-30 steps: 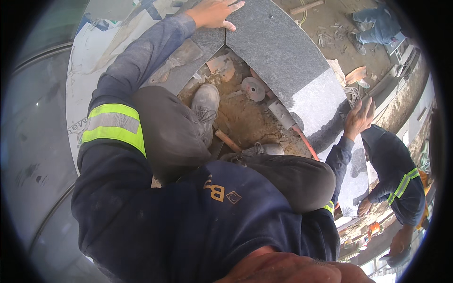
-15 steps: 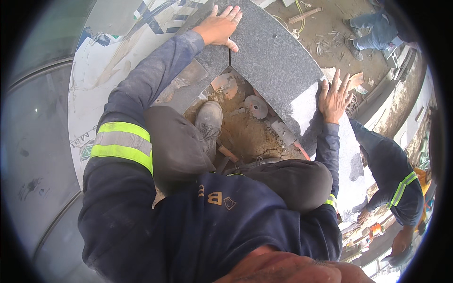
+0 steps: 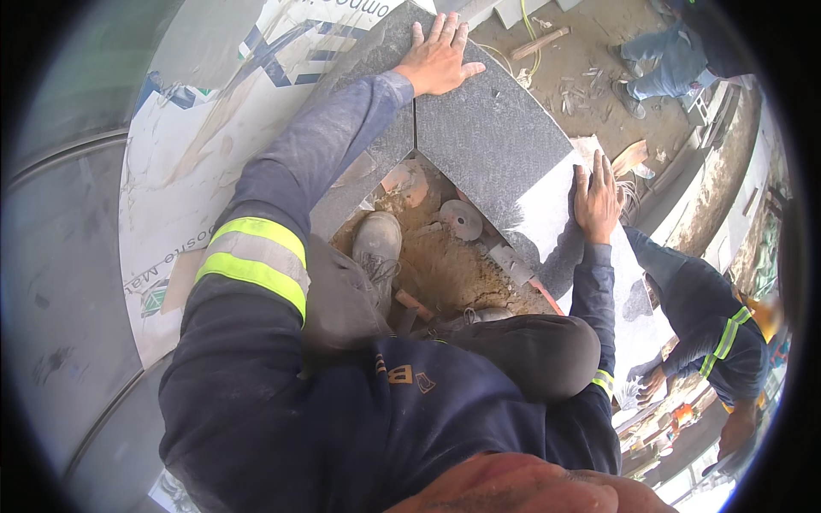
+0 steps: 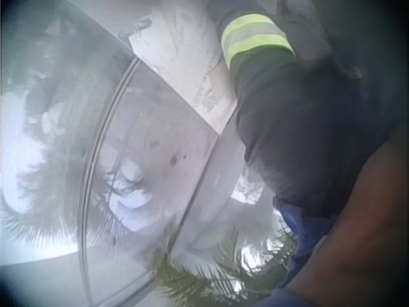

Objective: The person spreads mortar on a curved surface using a trowel, then places a large stone tile onto the mortar and presses it into place. The person works alongside another worker who is also applying mortar nearby.

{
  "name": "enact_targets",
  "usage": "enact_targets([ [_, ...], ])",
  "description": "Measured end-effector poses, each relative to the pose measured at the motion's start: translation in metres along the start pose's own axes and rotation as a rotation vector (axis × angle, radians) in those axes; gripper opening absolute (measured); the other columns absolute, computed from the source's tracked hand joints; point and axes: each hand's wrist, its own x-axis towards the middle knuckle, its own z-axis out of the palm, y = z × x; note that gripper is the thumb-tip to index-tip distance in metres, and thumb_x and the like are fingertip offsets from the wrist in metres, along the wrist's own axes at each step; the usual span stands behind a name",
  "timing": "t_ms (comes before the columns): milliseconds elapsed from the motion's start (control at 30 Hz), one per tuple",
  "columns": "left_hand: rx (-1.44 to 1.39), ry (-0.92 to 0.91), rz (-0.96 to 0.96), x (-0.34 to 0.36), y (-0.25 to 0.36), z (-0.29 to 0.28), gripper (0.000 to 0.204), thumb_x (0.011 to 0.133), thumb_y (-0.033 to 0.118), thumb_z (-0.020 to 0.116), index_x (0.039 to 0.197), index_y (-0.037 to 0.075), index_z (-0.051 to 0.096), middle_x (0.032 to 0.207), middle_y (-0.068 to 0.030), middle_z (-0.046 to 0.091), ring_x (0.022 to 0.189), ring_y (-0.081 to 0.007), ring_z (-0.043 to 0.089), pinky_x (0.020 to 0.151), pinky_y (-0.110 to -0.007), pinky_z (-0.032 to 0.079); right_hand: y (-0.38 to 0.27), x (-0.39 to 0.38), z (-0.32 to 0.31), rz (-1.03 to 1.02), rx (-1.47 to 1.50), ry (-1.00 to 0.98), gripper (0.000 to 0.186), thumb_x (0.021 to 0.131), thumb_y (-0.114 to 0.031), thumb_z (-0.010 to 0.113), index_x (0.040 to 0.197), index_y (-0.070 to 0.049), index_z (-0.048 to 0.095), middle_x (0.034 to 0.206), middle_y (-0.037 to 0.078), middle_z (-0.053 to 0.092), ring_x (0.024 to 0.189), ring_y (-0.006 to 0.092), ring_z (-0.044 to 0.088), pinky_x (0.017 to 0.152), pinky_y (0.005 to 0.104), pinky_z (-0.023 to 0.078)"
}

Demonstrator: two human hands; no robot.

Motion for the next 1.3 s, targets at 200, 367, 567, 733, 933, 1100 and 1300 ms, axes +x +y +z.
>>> enact_targets([
  [200,-0.202,-0.139,-0.114,0.016,0.001,-0.003,0.093,0.1,0.053,0.055,0.16,-0.008,0.019,0.169,-0.0288,0.013,0.159,-0.0414,0.01,0.125,-0.066,0.008,0.002,0.003,0.0,-0.03,-0.015,-0.029,0.066,0.106,-0.059,0.041,0.158,-0.019,0.044,0.158,0.015,0.048,0.145,0.0345,0.046,0.119,0.0555,0.03],
  [367,0.005,0.024,0.04,0.029,-0.009,0.004,0.082,0.104,0.07,0.027,0.166,0.017,0.024,0.173,-0.0159,0.012,0.16,-0.0377,0.005,0.126,-0.067,0.006,-0.003,0.005,-0.004,0.023,-0.005,-0.086,0.067,0.106,-0.059,0.04,0.157,-0.016,0.046,0.157,0.016,0.048,0.145,0.0349,0.046,0.118,0.054,0.032],
  [567,-0.423,0.319,0.349,0.084,-0.005,0.001,0.075,0.103,0.046,0.053,0.158,-0.002,0.034,0.166,-0.0271,0.027,0.155,-0.0417,0.025,0.125,-0.059,0.017,0.0,0.004,-0.004,-0.01,0.02,-0.037,0.067,0.106,-0.058,0.041,0.157,-0.015,0.045,0.156,0.016,0.049,0.143,0.0349,0.048,0.117,0.0521,0.032],
  [733,-0.338,0.207,0.289,0.115,0.021,0.028,0.079,0.101,0.074,0.021,0.164,0.028,0.028,0.173,-0.0098,0.016,0.16,-0.0296,0.015,0.129,-0.063,0.007,-0.001,0.005,-0.005,-0.012,0.007,-0.027,0.064,0.107,-0.055,0.042,0.156,-0.015,0.046,0.157,0.016,0.049,0.143,0.0349,0.048,0.117,0.0504,0.033],
  [933,-0.188,0.169,0.209,0.114,0.019,0.045,0.077,0.102,0.073,0.024,0.163,0.027,0.032,0.172,-0.0077,0.02,0.157,-0.0315,0.024,0.128,-0.064,0.009,-0.007,0.007,-0.009,-0.003,0.016,-0.008,0.061,0.106,-0.053,0.047,0.153,-0.015,0.05,0.155,0.018,0.051,0.142,0.0356,0.049,0.116,0.0508,0.034],
  [1100,-0.228,0.192,0.199,0.121,0.02,0.039,0.08,0.101,0.073,0.029,0.161,0.021,0.037,0.171,-0.0086,0.024,0.157,-0.0335,0.025,0.125,-0.067,0.016,-0.008,0.008,-0.005,0.008,0.036,-0.004,0.061,0.105,-0.057,0.044,0.152,-0.017,0.053,0.154,0.017,0.052,0.141,0.0359,0.05,0.116,0.0509,0.035],
  [1300,-0.578,0.525,0.196,0.09,0.016,-0.011,0.044,0.101,0.031,0.057,0.13,-0.002,0.064,0.135,-0.0267,0.063,0.127,-0.0432,0.058,0.11,-0.049,0.043,0.001,0.006,0.0,0.026,0.075,0.024,0.065,0.103,-0.062,0.044,0.152,-0.02,0.052,0.155,0.017,0.051,0.141,0.0361,0.051,0.115,0.0511,0.036],
])
